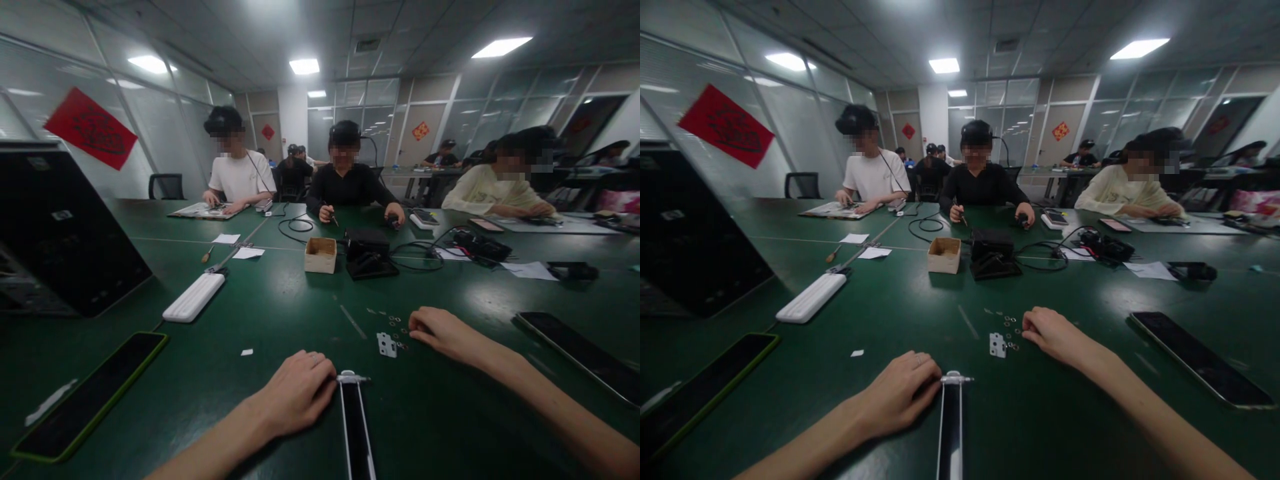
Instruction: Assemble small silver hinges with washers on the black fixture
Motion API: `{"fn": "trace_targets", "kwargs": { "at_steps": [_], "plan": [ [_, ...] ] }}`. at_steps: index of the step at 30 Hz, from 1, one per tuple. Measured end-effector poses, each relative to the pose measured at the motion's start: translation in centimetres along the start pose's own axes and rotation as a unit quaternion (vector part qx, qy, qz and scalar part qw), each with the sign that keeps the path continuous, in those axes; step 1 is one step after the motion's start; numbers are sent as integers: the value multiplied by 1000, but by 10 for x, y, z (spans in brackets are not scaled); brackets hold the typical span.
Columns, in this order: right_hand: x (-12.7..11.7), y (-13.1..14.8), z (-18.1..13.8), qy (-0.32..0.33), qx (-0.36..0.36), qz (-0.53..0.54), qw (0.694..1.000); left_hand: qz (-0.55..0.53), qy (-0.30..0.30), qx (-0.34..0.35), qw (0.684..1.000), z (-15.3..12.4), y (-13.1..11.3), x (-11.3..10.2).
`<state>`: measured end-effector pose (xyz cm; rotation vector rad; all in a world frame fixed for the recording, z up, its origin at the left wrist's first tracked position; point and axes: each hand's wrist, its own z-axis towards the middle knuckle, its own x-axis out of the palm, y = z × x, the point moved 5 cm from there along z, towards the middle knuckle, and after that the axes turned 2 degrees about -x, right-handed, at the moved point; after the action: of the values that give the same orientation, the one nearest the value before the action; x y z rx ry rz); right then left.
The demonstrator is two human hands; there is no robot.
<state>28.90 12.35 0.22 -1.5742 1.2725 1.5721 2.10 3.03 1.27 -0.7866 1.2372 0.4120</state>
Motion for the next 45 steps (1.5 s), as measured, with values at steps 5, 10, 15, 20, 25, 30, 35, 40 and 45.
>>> {"fn": "trace_targets", "kwargs": {
  "at_steps": [5, 10, 15, 20, 25, 30, 35, 40, 45],
  "plan": [
    [0, 0, 2, 18, 28, 5, 999, -3, 2, -3, 1000, -1, 0, 1],
    [-9, 2, -3, -8, 4, -5, 1000, -14, -6, 3, 1000, 0, 0, 0],
    [-16, 6, -8, 5, 19, -28, 999, -32, -14, 5, 999, 1, 1, 0],
    [-15, 5, -6, 5, 17, -47, 999, -36, -10, 6, 999, 2, 2, 1],
    [-16, 5, -6, -3, -4, -30, 1000, -31, -5, 6, 999, 2, 1, 1],
    [-12, 7, -3, 22, 3, -18, 1000, -29, 3, 5, 1000, 2, 0, -1],
    [-13, 14, -5, 34, 25, -4, 999, -22, 1, 8, 1000, 2, 0, -1],
    [-21, 54, -18, 3, -38, 89, 995, -25, 9, 0, 1000, 3, 3, 2],
    [-11, 101, -27, 24, -126, 190, 973, -18, 4, 4, 1000, 3, 2, 3]
  ]
}}
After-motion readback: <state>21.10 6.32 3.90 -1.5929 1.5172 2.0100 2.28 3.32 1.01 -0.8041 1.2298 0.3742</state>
